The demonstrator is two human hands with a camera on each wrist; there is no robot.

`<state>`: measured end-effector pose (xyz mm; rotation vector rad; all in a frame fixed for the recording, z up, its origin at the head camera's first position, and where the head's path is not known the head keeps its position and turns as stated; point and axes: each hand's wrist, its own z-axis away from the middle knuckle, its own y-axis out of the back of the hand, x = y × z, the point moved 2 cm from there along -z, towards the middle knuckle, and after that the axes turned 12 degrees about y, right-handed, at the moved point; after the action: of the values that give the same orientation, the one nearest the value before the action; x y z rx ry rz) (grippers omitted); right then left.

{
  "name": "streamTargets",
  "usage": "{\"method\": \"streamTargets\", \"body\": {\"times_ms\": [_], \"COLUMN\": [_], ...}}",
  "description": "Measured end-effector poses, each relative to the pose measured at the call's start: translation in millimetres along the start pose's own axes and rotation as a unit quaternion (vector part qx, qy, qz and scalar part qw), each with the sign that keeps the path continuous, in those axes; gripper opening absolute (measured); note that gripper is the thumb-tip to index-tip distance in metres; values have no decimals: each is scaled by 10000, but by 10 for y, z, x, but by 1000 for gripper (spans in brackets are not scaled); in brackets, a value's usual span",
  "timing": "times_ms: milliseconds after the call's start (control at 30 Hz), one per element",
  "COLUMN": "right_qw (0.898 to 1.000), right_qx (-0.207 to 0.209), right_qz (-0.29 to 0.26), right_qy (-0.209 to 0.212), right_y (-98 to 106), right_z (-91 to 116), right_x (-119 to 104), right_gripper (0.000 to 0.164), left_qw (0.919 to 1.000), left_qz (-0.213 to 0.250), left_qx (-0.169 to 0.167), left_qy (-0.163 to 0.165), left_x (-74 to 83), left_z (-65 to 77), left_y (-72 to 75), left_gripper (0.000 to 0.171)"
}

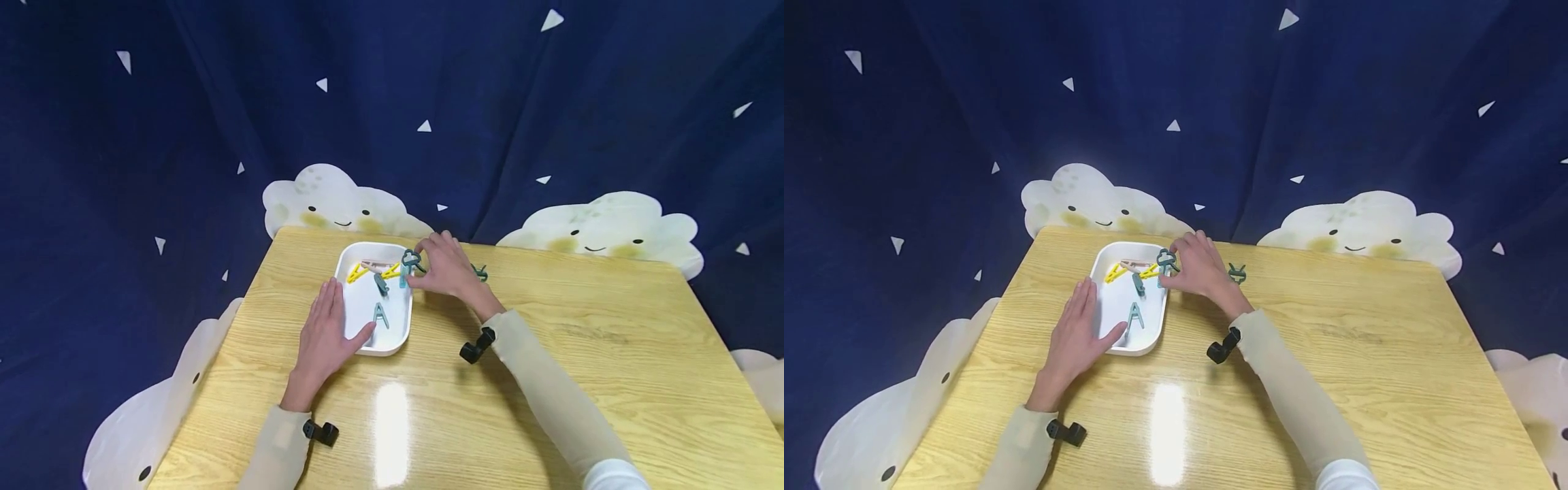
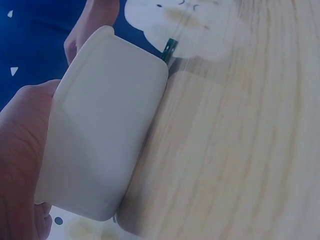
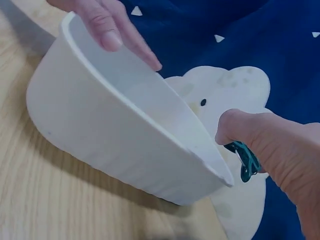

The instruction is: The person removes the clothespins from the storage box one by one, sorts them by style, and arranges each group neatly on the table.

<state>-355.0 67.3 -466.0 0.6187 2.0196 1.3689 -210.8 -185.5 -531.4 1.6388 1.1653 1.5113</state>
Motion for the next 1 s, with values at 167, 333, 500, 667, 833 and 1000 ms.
{"method": "streamTargets", "body": {"times_ms": [167, 333, 500, 667, 833, 1000], "right_qw": [9998, 9994, 9992, 9986, 9981, 9974], "right_qx": [155, 323, 366, 452, 509, 554], "right_qz": [34, 60, 73, 165, 188, 269], "right_qy": [-92, -107, -165, -215, -281, -381], "right_y": [87, 130, 135, 154, 162, 167], "right_z": [67, 150, 241, 340, 423, 501], "right_x": [128, 225, 328, 423, 505, 601], "right_gripper": [62, 62, 62, 64, 64, 64], "left_qw": [10000, 10000, 10000, 10000, 10000, 10000], "left_qz": [40, 38, 18, 39, 19, 16], "left_qx": [27, -22, -17, -39, -21, 6], "left_qy": [13, 24, 14, 23, 22, 20], "left_x": [7, 1, -5, 1, 1, 5], "left_z": [-7, -1, 12, 16, 25, 27], "left_y": [-16, -8, 7, 12, 9, 4], "left_gripper": [113, 113, 113, 113, 113, 114]}}
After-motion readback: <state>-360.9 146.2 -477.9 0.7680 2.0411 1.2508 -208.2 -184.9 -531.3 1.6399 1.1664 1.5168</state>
